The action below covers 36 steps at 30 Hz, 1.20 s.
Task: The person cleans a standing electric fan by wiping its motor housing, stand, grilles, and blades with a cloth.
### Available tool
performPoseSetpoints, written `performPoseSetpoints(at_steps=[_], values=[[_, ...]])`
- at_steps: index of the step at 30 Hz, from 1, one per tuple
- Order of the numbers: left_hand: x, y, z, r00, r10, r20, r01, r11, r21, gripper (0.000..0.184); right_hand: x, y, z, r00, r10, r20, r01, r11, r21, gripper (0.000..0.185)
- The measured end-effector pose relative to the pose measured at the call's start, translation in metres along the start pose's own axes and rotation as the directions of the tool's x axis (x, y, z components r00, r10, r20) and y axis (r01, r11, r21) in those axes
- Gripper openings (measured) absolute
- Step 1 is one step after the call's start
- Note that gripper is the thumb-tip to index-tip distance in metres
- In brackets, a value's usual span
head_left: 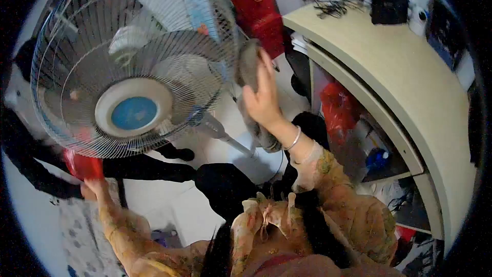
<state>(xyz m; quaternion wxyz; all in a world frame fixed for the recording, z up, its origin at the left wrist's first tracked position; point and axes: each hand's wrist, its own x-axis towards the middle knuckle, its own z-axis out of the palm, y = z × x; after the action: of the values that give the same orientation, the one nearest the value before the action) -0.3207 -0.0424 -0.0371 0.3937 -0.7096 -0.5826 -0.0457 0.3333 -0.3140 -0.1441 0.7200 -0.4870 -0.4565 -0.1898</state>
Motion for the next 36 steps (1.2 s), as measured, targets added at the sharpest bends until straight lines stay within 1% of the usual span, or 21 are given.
performPoseSetpoints(at_steps=[4,6,9,10,11,12,13,14,15,17,19,23,24,25,27,28,30,32,33,34,36], values=[[-0.068,-0.096,0.016,0.991,-0.039,0.131,-0.008,0.94,0.342,0.036,-0.003,-0.02,-0.004,0.996,-0.027,0.091,0.017,0.994,0.109,0.06],[-0.059,-0.137,0.009,0.982,-0.077,0.17,0.002,0.915,0.404,0.038,-0.01,-0.017,-0.023,0.992,-0.03,0.124,0.012,0.99,0.142,0.06],[0.026,-0.17,-0.035,0.986,-0.109,0.127,0.095,0.989,0.113,0.043,-0.015,-0.01,-0.026,0.993,-0.023,0.116,0.002,0.984,0.18,0.059],[0.05,-0.102,-0.133,0.999,-0.052,0.0,0.052,0.998,-0.034,0.044,-0.011,-0.016,-0.027,0.995,-0.034,0.096,0.012,0.975,0.221,0.059],[0.07,-0.057,-0.19,0.971,-0.101,-0.218,0.014,0.93,-0.367,0.047,-0.007,-0.018,-0.028,0.995,-0.047,0.088,0.029,0.981,0.193,0.059],[0.089,-0.011,-0.248,0.894,-0.145,-0.425,-0.165,0.773,-0.612,0.05,-0.004,-0.021,-0.027,0.995,-0.063,0.078,0.049,0.984,0.174,0.058],[0.083,0.045,-0.305,0.848,-0.188,-0.495,-0.311,0.578,-0.754,0.049,0.0,-0.024,-0.024,0.995,-0.079,0.069,0.067,0.985,0.158,0.058],[0.078,0.079,-0.341,0.873,-0.212,-0.438,-0.341,0.376,-0.862,0.049,0.008,-0.027,-0.02,0.993,-0.119,0.022,0.115,0.982,0.149,0.057],[0.111,0.079,-0.338,0.904,-0.211,-0.373,-0.35,0.138,-0.927,0.049,0.025,-0.039,0.025,0.989,-0.146,-0.017,0.147,0.982,0.12,0.057],[0.119,0.116,-0.354,0.776,0.003,-0.631,-0.556,0.477,-0.681,0.056,0.057,-0.051,0.026,0.987,-0.155,-0.051,0.16,0.982,0.104,0.055],[0.102,0.16,-0.373,0.835,-0.2,-0.512,-0.423,0.361,-0.831,0.061,0.086,-0.051,0.03,0.971,-0.208,-0.122,0.227,0.959,0.17,0.053],[0.113,0.164,-0.362,0.809,-0.244,-0.535,-0.387,0.464,-0.796,0.067,0.121,-0.074,0.04,0.948,-0.315,-0.034,0.316,0.949,0.016,0.055],[0.119,0.162,-0.359,0.793,-0.28,-0.541,-0.36,0.501,-0.787,0.065,0.114,-0.068,0.057,0.907,-0.395,-0.145,0.387,0.918,-0.08,0.05],[0.127,0.159,-0.356,0.773,-0.317,-0.55,-0.332,0.537,-0.776,0.064,0.104,-0.075,0.062,0.907,-0.408,-0.104,0.393,0.909,-0.137,0.047],[0.161,0.137,-0.333,0.538,-0.065,-0.84,-0.536,0.743,-0.401,0.057,0.082,-0.086,0.079,0.877,-0.479,-0.018,0.468,0.864,-0.183,0.047],[0.166,0.136,-0.338,0.389,0.094,-0.917,-0.588,0.792,-0.168,0.054,0.069,-0.093,0.086,0.867,-0.494,0.062,0.496,0.847,-0.188,0.043],[0.148,0.166,-0.346,0.674,-0.268,-0.688,-0.445,0.597,-0.668,0.04,0.048,-0.104,0.093,0.832,-0.509,0.221,0.549,0.813,-0.192,0.036],[0.162,0.147,-0.331,0.512,0.017,-0.859,-0.523,0.799,-0.296,0.038,0.039,-0.102,0.092,0.773,-0.564,0.291,0.612,0.785,-0.103,0.033],[0.166,0.14,-0.326,0.425,0.178,-0.887,-0.53,0.844,-0.085,0.038,0.038,-0.1,0.091,0.739,-0.592,0.323,0.639,0.767,-0.056,0.032],[0.151,0.155,-0.337,0.608,-0.018,-0.794,-0.545,0.717,-0.434,0.04,0.042,-0.093,0.09,0.756,-0.597,0.268,0.638,0.765,-0.094,0.035],[0.132,0.173,-0.358,0.712,-0.215,-0.668,-0.448,0.593,-0.669,0.042,0.06,-0.075,0.083,0.818,-0.561,0.123,0.574,0.805,-0.151,0.038]])
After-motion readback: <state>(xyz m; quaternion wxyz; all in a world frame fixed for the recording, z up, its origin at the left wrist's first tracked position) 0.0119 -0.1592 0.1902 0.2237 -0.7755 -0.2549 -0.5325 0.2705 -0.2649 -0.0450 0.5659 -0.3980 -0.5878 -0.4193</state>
